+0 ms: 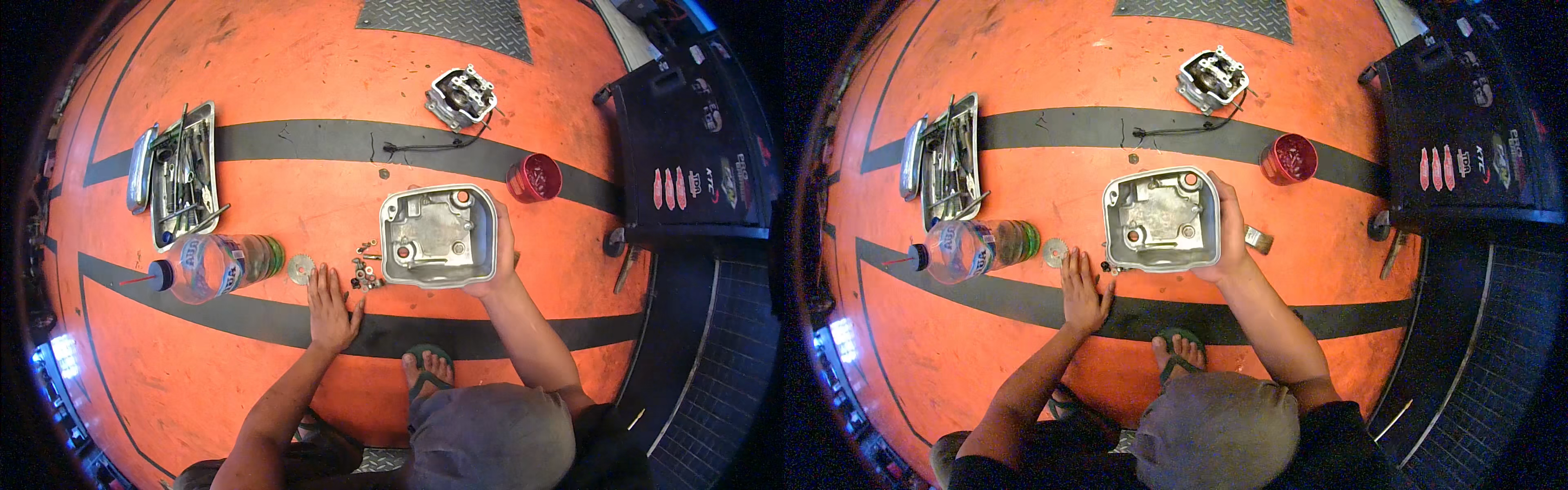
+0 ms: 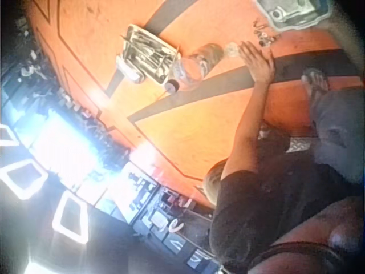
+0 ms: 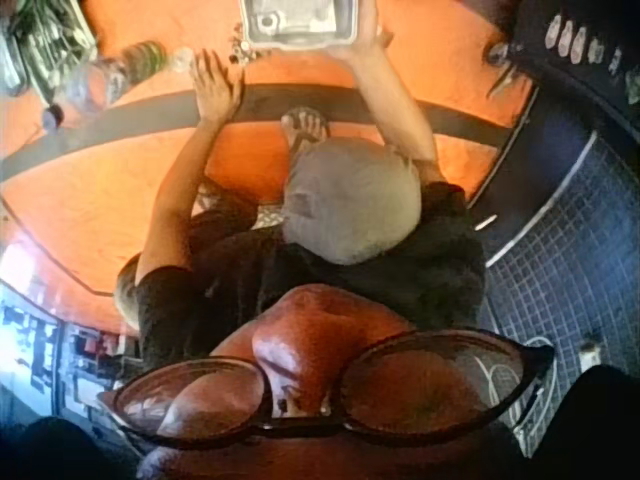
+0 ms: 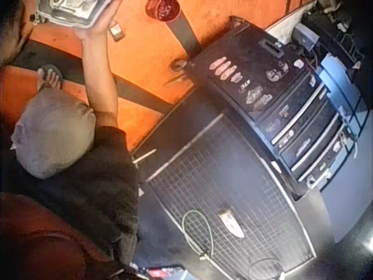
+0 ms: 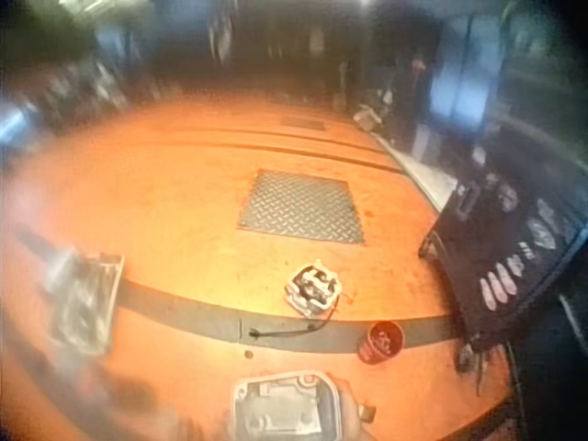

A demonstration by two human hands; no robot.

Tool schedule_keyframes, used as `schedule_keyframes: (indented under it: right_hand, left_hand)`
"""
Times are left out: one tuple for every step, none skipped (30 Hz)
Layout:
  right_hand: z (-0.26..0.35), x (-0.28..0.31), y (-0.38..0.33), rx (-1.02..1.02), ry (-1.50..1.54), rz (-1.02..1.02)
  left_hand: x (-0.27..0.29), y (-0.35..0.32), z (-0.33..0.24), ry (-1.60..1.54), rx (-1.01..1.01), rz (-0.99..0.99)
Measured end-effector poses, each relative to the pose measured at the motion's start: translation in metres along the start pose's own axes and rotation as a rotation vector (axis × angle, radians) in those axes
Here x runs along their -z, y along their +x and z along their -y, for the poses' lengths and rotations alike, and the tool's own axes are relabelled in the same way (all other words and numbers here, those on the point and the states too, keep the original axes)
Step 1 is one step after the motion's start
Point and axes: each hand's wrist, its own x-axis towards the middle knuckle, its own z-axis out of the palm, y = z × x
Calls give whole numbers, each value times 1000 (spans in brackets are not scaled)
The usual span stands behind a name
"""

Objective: The person uses an air nozzle to blow dust off paintbrushes and motorcycle engine components, then wipes small metal parts with a cloth before picking them up individually using pliers.

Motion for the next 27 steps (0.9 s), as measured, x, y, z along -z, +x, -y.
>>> schedule_keyframes:
  right_hand:
    - [-2,-1,0,3,0,37]
    - [-4,-4,-3,5,0,73]
    - [-5,-8,-5,0,40,141]
    - [-6,-12,-8,-5,81,208]
    - [-9,-17,-11,6,54,116]
    - [-12,-15,-13,9,60,127]
    - [-13,-15,-14,-4,75,140]
    - [-15,-17,-14,-16,90,153]
    - [-15,-19,-16,-28,96,164]
    - [-15,-20,-18,-38,102,174]
    - [-16,-21,-19,-17,97,164]
    - [-15,-22,-20,-16,99,165]
    - [-13,-22,-21,-23,112,222]
    - [-11,-24,-23,-30,125,280]
    - [-10,-28,-26,-20,59,112]
    - [-7,-32,-28,-19,61,110]
    - [-4,-36,-30,-16,16,69]
    - [-2,-37,-32,-10,-29,29]
    - [0,-35,-32,-6,-34,33]
    - [3,-34,-31,-10,-33,35]
    - [0,-35,-31,3,-65,18]
    - [-3,-37,-28,8,-99,4]
    - [-6,-40,-23,-38,-76,8]
    - [-20,-42,-14,-49,-78,-2]
    - [-34,-45,-3,-45,65,199]
    - [-46,-53,-1,-102,5,173]
    - [-51,-65,0,-149,-36,182]
  left_hand:
    - [1,-1,1,-2,2,-5]
    - [2,-2,2,-4,4,-10]
    - [-1,-1,2,-7,-5,-25]
    - [-2,-1,3,-1,-3,-29]
    - [-3,-2,3,1,-7,-21]
    - [-3,-3,4,6,-9,-13]
    - [-3,-3,5,25,-8,-3]
    - [-3,-4,7,33,-5,-7]
    - [-2,-5,6,49,1,10]
    - [-2,-5,6,66,6,28]
    - [0,-6,7,64,-21,12]
    - [1,-5,5,66,-22,13]
    - [3,-5,4,78,-17,46]
    - [3,-4,2,91,-12,78]
    - [2,-3,0,72,-15,61]
    - [0,-2,-1,72,-17,63]
    - [-3,-1,-2,80,-18,75]
    - [-3,1,-4,88,-20,87]
    - [-3,2,-6,90,-9,88]
    - [-3,4,-9,92,-6,88]
    - [-3,5,-6,101,-5,119]
    - [-2,4,-3,111,5,148]
    - [-2,0,1,111,25,147]
    - [0,-9,10,100,53,148]
    - [10,-13,25,120,91,130]
    - [9,-23,36,145,70,167]
    - [16,-26,50,231,80,184]
